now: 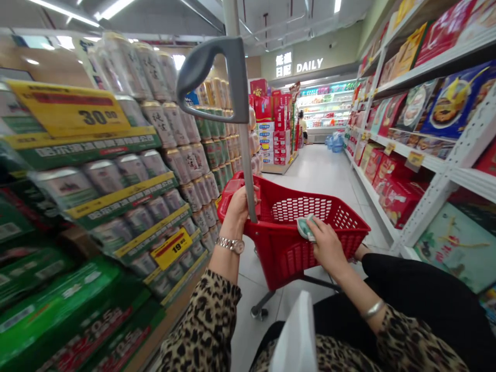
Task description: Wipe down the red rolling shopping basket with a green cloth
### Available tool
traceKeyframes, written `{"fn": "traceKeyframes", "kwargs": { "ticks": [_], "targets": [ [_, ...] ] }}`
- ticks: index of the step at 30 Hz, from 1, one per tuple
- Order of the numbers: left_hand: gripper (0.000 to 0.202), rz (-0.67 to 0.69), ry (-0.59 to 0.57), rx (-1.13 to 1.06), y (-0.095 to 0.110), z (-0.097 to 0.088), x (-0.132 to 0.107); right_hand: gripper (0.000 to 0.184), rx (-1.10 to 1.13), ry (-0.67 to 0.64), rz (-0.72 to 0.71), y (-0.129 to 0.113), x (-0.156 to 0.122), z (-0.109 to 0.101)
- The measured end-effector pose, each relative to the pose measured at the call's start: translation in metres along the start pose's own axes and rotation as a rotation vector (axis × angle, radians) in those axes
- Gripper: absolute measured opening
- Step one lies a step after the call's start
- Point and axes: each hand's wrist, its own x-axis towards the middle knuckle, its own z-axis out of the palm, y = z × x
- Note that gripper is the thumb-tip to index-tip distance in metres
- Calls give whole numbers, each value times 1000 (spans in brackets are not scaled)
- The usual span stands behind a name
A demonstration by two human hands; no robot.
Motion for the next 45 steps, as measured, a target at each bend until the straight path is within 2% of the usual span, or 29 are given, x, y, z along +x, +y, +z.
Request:
{"fn": "traceKeyframes", "kwargs": {
  "ticks": [3,7,11,16,22,30,39,45],
  "targets": [
    [26,-72,-2,-71,2,-2,3,65,87,-13,-77,-25,10,2],
    [30,-188,5,-287,3,-4,4,62,229,-23,-175,-58,31,2],
    [37,-227,5,-346,4,-3,3,57,334,-40,-262,-90,54,1],
    [41,-233,-22,-372,3,-5,4,57,320,-32,-300,-104,60,0],
    [37,-183,-26,-393,-2,-7,8,58,170,14,-305,-91,42,-2],
    [43,-223,-21,-400,1,0,3,67,56,57,-273,-62,25,-3],
    [41,-249,-33,-418,0,-2,4,72,-89,28,-194,-4,5,-6],
    [40,-223,-34,-426,0,-1,2,72,-201,-2,-130,51,-8,-13]
  ]
}}
